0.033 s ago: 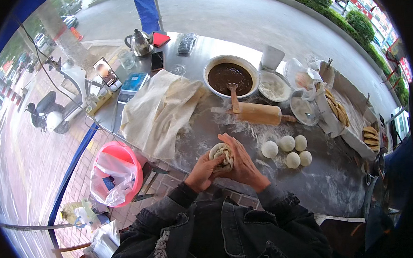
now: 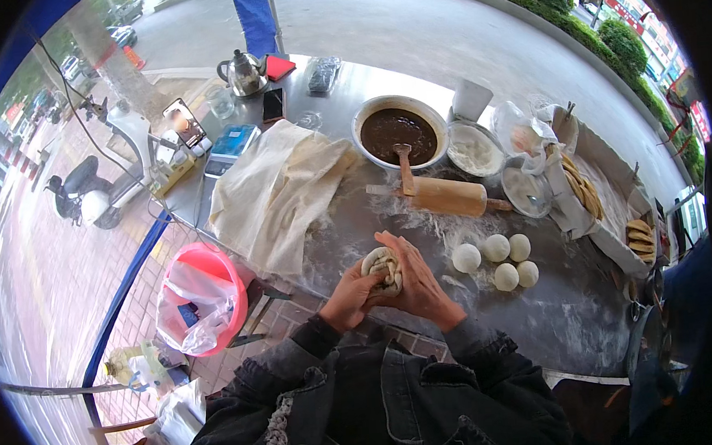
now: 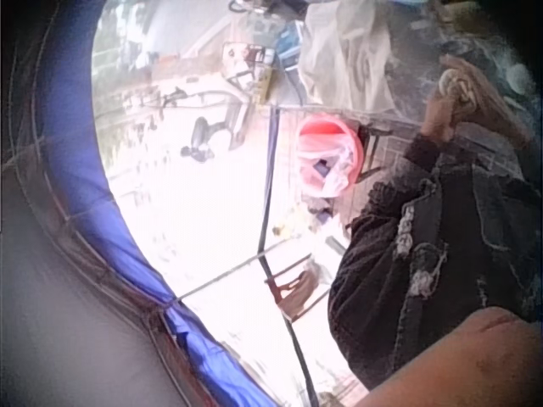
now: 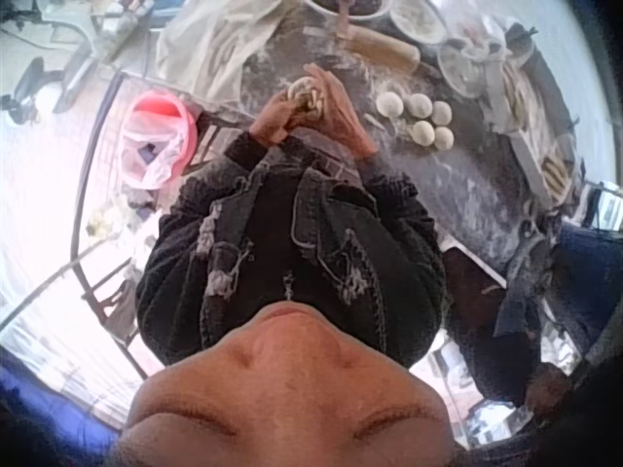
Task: The person prepares dumplings at a street food stall. They flatten dough balls, add a dark filling from a bowl, seal the dough, and roll some pieces flat with a rolling pin. Finished dumplings are placed in a plastic bag and hung from the stall canopy.
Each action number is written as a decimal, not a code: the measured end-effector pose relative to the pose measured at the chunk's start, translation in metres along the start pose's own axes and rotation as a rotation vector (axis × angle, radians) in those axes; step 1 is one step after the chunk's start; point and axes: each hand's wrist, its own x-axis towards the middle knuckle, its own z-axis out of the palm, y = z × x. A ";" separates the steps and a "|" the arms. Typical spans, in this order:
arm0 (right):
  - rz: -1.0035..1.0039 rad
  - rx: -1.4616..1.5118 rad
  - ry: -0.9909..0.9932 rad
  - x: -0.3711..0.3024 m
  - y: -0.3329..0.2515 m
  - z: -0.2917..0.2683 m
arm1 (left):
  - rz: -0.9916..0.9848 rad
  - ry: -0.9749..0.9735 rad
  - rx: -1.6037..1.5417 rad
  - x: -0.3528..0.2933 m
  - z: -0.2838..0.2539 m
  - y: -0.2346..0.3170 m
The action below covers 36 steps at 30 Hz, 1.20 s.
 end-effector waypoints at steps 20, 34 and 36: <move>0.157 0.068 0.324 0.022 -0.039 0.055 | 0.459 -0.095 -0.111 0.026 -0.027 -0.038; 0.034 -0.124 0.273 0.051 -0.037 0.041 | 0.420 0.012 0.003 0.014 -0.007 -0.021; 0.210 0.059 0.266 0.054 -0.035 0.043 | 0.431 0.034 0.007 0.010 0.001 -0.020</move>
